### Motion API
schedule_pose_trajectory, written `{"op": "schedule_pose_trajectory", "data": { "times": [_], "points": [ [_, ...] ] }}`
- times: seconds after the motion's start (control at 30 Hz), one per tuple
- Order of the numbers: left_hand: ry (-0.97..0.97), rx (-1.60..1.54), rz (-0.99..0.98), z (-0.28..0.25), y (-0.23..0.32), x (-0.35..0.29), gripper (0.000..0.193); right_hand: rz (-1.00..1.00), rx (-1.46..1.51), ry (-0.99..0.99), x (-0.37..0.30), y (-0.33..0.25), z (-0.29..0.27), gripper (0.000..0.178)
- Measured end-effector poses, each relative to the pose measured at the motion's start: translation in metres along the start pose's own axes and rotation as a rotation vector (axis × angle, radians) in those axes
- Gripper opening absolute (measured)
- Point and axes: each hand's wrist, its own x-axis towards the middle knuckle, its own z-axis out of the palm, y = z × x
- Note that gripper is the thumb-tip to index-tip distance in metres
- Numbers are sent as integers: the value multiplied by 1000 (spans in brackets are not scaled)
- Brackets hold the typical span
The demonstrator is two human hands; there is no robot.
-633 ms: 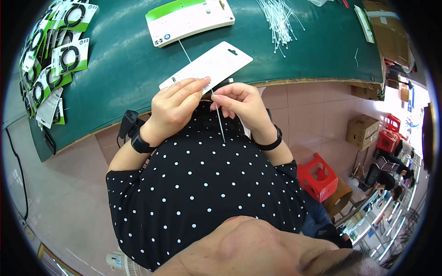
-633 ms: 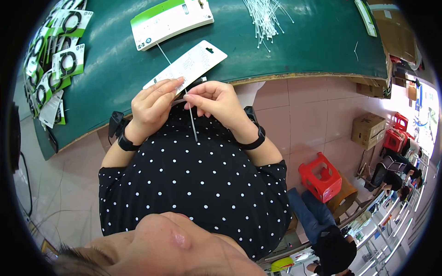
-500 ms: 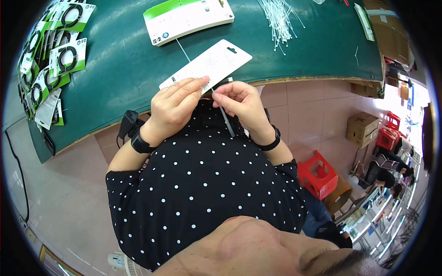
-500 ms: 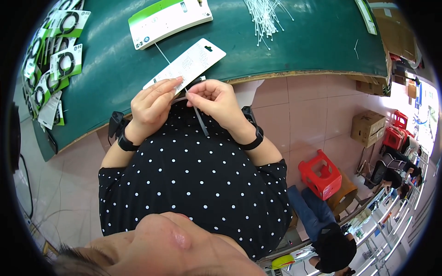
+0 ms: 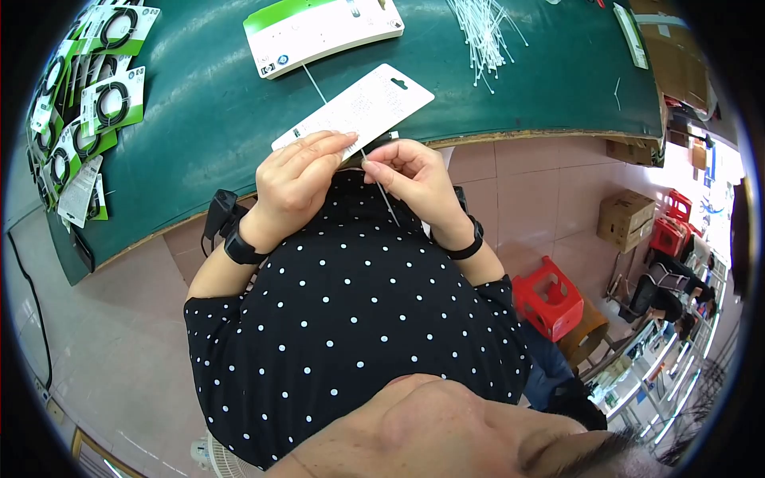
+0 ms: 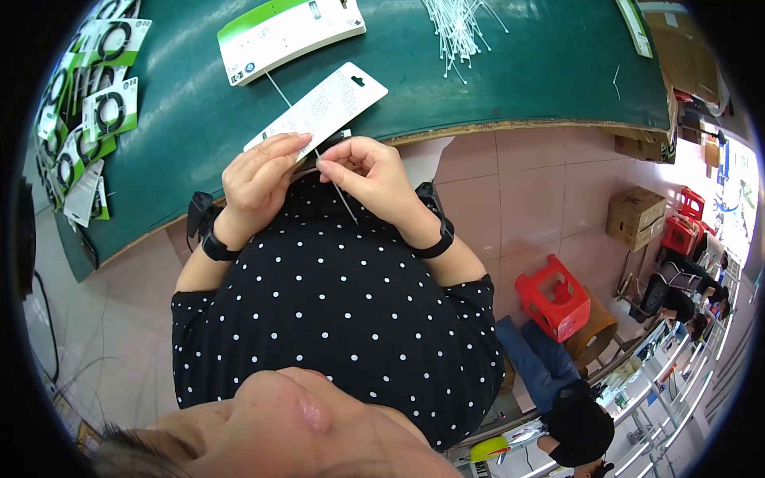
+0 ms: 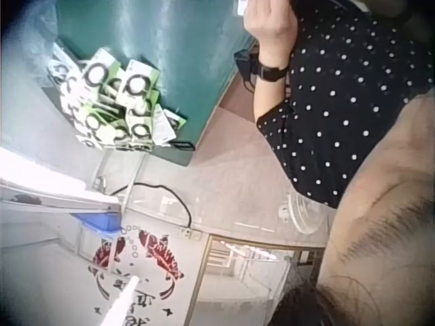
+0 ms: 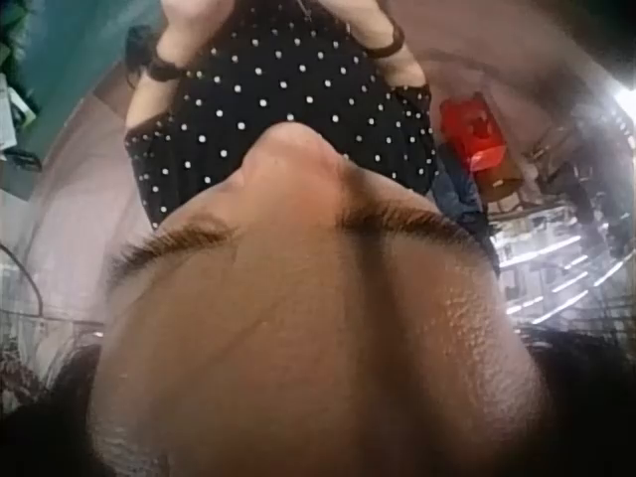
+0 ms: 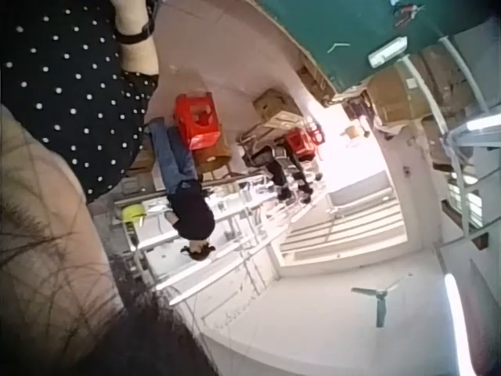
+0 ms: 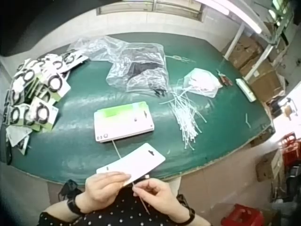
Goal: The person picks up a cable and a cardboard backing, aligns the cable, and secures it by threading a zip tie through the backing. After tightening the tie by hand, they place the packaged cable onto a pile and repeat the process.
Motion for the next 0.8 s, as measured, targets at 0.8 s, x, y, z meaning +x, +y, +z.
{"op": "schedule_pose_trajectory", "data": {
  "times": [0.8],
  "points": [
    [-81, -1351, -1197, -16, -5, 11, 10, -163, -478, -269, 9, -66, -19, 10]
  ]
}}
